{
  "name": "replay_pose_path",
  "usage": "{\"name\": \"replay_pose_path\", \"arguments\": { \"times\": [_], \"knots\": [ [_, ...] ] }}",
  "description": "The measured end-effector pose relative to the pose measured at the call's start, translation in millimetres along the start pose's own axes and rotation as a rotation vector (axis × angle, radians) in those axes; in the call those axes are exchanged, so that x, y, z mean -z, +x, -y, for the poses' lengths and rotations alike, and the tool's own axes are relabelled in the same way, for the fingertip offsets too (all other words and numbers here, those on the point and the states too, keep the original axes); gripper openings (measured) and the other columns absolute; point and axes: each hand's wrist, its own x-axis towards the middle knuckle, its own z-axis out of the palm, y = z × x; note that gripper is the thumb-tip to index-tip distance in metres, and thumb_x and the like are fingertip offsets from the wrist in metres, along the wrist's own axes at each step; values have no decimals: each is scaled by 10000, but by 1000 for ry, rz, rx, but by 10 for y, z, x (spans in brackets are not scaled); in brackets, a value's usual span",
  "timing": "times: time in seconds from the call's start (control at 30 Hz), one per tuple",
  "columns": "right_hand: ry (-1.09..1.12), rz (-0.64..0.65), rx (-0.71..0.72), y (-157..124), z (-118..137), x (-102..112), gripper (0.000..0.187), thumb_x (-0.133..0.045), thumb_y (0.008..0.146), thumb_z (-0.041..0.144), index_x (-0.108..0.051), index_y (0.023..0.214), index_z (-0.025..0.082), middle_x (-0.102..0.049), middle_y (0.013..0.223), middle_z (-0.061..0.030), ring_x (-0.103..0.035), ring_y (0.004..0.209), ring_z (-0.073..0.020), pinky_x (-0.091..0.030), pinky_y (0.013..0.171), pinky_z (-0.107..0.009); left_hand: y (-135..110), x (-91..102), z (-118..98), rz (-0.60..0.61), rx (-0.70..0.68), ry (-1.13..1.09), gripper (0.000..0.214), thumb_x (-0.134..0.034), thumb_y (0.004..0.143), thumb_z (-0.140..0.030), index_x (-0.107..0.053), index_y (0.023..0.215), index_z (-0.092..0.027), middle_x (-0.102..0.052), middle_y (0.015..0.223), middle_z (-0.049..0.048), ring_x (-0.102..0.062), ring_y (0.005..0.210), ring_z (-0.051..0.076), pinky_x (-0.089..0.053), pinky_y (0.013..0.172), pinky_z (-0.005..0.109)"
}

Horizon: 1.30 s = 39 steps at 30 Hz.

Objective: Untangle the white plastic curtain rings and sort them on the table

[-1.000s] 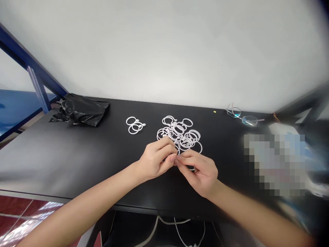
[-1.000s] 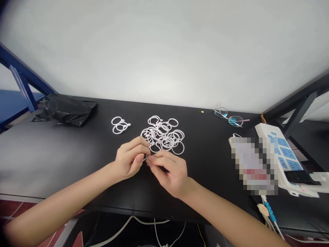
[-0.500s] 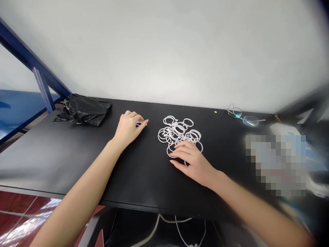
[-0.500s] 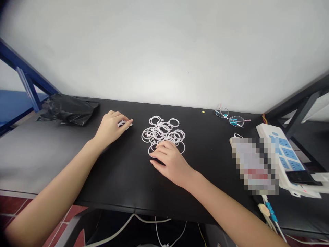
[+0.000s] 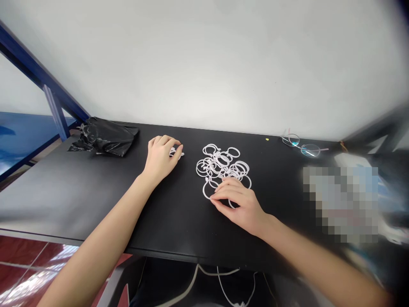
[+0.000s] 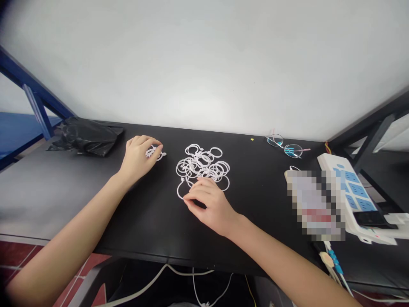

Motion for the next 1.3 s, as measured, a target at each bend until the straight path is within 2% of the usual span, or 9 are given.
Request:
{"name": "replay_pose_path", "arguments": {
  "times": [0.13,0.4,0.53,0.67,0.8,0.93,1.03,1.17,1.3],
  "knots": [
    [15,-97,39,-2,51,-8,165,-648,829,52,-675,846,214,-709,693,1,-663,674,-164,-567,812,-406,-20,124,-277,-36,-31,-226,244,-490,948,-326,-626,810,-177,-668,840,49,-574,805,196,-418,832,358],
    [-107,-253,95,43,77,49,216,-685,785,8,-681,884,200,-727,740,-30,-678,707,-183,-567,650,-344,-369,126,-999,445,-108,-894,368,-331,1015,-354,-505,754,-162,-495,686,-13,-446,625,107,-388,628,242],
    [-60,-275,64,17,55,84,286,-683,782,20,-675,987,219,-719,873,-49,-677,801,-199,-572,699,-365,-338,134,-977,649,29,-1040,434,-284,1026,-379,-459,688,-169,-475,642,-17,-432,606,108,-379,616,250],
    [55,-295,-205,-4,-4,191,291,-681,817,123,-659,1088,227,-651,1053,-91,-641,948,-225,-567,711,-364,-235,181,-863,915,76,-1291,539,-303,1013,-442,-412,559,-172,-418,551,-21,-418,557,107,-399,628,277],
    [315,-62,-246,5,-28,218,303,-640,866,148,-626,1156,237,-682,935,-43,-660,838,-170,-565,644,-288,-210,172,-823,976,163,-1491,540,-352,1000,-450,-329,528,-188,-300,518,-47,-383,519,101,-404,628,294],
    [259,-97,-150,-3,38,124,188,-613,871,78,-670,999,203,-695,826,-29,-648,719,-146,-552,643,-289,-226,169,-825,1039,159,-1440,535,-365,989,-474,-293,537,-197,-293,513,-46,-396,530,108,-388,595,287],
    [166,-226,-90,-30,90,66,229,-610,851,24,-679,982,198,-700,806,-37,-657,715,-160,-554,639,-308,-262,184,-869,857,35,-1179,484,-313,1000,-478,-411,630,-182,-428,589,-20,-433,576,115,-398,611,283],
    [92,-356,-14,-51,128,34,312,-630,809,-23,-682,1011,210,-704,831,-51,-666,726,-177,-570,612,-320,-365,151,-964,278,-319,-778,485,-335,953,-599,-530,933,-155,-568,793,49,-494,681,154,-432,636,298],
    [101,-324,39,-41,161,26,334,-632,798,-30,-690,1039,194,-719,846,-66,-675,735,-184,-579,601,-315,-461,94,-1008,70,-452,-671,444,-240,1008,-474,-534,922,-152,-548,733,45,-470,598,138,-411,534,259]
  ]
}}
